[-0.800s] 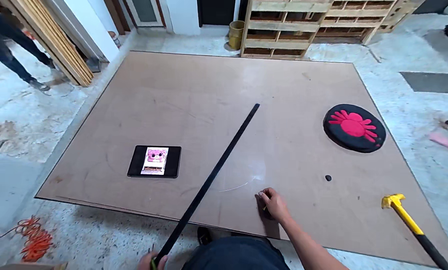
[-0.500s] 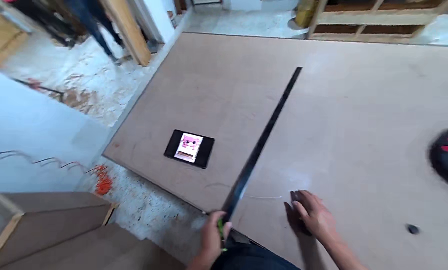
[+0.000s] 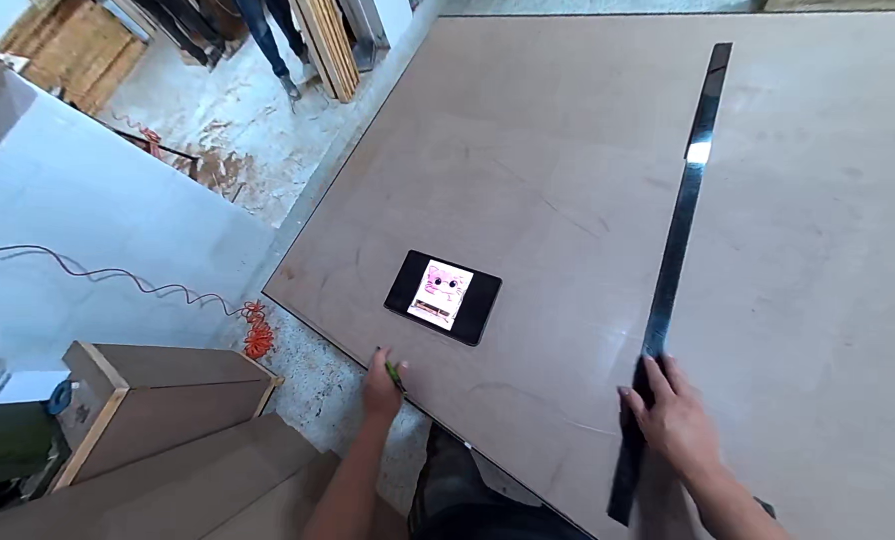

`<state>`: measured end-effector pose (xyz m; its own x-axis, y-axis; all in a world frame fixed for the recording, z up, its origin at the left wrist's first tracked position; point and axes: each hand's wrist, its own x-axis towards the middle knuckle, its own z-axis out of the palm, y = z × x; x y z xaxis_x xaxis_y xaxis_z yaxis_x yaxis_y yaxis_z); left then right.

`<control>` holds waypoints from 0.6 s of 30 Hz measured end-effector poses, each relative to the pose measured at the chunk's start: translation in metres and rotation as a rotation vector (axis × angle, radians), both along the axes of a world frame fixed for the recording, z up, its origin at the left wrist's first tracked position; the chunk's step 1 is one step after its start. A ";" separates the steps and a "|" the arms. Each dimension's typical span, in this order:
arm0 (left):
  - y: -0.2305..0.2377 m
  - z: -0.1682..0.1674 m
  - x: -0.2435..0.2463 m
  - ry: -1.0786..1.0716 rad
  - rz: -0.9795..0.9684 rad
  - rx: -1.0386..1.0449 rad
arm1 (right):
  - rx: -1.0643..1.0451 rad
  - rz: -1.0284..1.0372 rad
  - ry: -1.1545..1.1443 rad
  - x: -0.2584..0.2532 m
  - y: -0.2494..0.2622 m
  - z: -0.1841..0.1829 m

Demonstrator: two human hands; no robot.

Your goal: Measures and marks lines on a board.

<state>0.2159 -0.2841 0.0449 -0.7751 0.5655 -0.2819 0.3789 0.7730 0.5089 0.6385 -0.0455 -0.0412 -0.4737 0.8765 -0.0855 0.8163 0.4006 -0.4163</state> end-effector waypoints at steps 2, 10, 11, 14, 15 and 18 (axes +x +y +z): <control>0.014 -0.010 -0.047 -0.008 0.030 -0.029 | -0.019 -0.171 -0.027 -0.010 -0.023 0.019; 0.088 -0.051 -0.141 0.061 -0.373 -0.033 | -0.341 -0.760 -0.409 -0.064 -0.145 0.069; 0.092 -0.052 -0.142 0.061 -0.387 -0.015 | -0.370 -0.804 -0.441 -0.069 -0.147 0.068; 0.107 -0.053 -0.140 0.044 -0.433 -0.013 | -0.502 -0.864 -0.536 -0.076 -0.137 0.069; 0.112 -0.054 -0.137 0.040 -0.451 -0.010 | -0.559 -0.859 -0.558 -0.075 -0.133 0.071; 0.132 -0.054 -0.129 0.040 -0.512 -0.016 | -0.674 -0.795 -0.599 -0.073 -0.127 0.072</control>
